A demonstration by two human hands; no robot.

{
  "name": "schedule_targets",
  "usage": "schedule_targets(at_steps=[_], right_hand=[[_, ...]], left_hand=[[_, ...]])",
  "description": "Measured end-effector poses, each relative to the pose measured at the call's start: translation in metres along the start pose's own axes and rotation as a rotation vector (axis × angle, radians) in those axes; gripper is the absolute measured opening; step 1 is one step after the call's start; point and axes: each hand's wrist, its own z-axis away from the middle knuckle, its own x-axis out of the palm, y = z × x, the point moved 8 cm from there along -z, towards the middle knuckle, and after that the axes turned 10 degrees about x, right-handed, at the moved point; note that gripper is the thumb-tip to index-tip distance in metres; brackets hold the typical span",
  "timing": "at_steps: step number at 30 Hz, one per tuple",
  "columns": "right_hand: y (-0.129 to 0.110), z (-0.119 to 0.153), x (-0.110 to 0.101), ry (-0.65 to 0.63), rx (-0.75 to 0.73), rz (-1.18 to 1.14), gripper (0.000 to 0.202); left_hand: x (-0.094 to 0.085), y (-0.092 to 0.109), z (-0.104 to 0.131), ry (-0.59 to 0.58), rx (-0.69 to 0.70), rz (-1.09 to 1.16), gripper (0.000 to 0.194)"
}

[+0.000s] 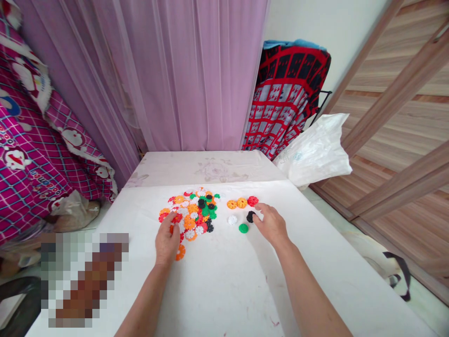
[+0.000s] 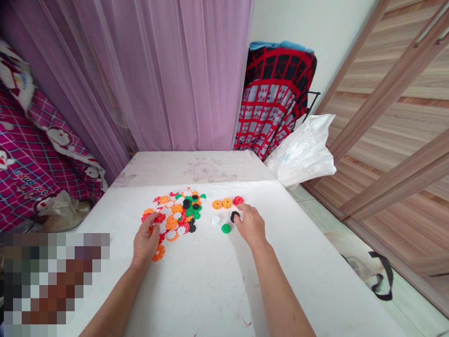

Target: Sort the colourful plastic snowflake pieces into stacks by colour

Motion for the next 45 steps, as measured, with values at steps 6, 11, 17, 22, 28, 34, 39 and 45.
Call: schedule_targets(at_steps=[6,11,17,22,28,34,39,45], right_hand=[[-0.007,0.000,0.016,-0.078,-0.107,0.010,0.044],[-0.010,-0.001,0.020,-0.070,-0.217,-0.023,0.040],[-0.011,-0.004,0.019,-0.075,-0.225,-0.013,0.036],[-0.011,-0.003,0.014,-0.065,-0.219,-0.017,0.038],[-0.037,0.006,0.012,-0.017,-0.239,-0.096,0.028],[-0.119,0.047,0.055,-0.230,-0.373,-0.205,0.022],[-0.171,0.069,0.076,-0.264,-0.381,-0.127,0.014],[-0.196,0.068,0.080,-0.231,-0.334,-0.006,0.027]], left_hand=[[0.001,0.001,0.001,-0.018,-0.014,0.004,0.038],[-0.001,0.003,0.001,0.000,-0.006,-0.001,0.036],[0.000,0.001,0.000,-0.006,-0.001,0.000,0.037],[0.000,0.000,0.000,0.013,-0.002,0.006,0.037],[0.000,0.001,0.001,0.001,0.013,0.003,0.038],[-0.002,-0.002,0.002,0.037,0.014,0.016,0.038],[0.000,-0.005,0.002,0.051,0.011,0.051,0.039],[0.001,-0.006,0.002,0.046,0.008,0.073,0.038]])
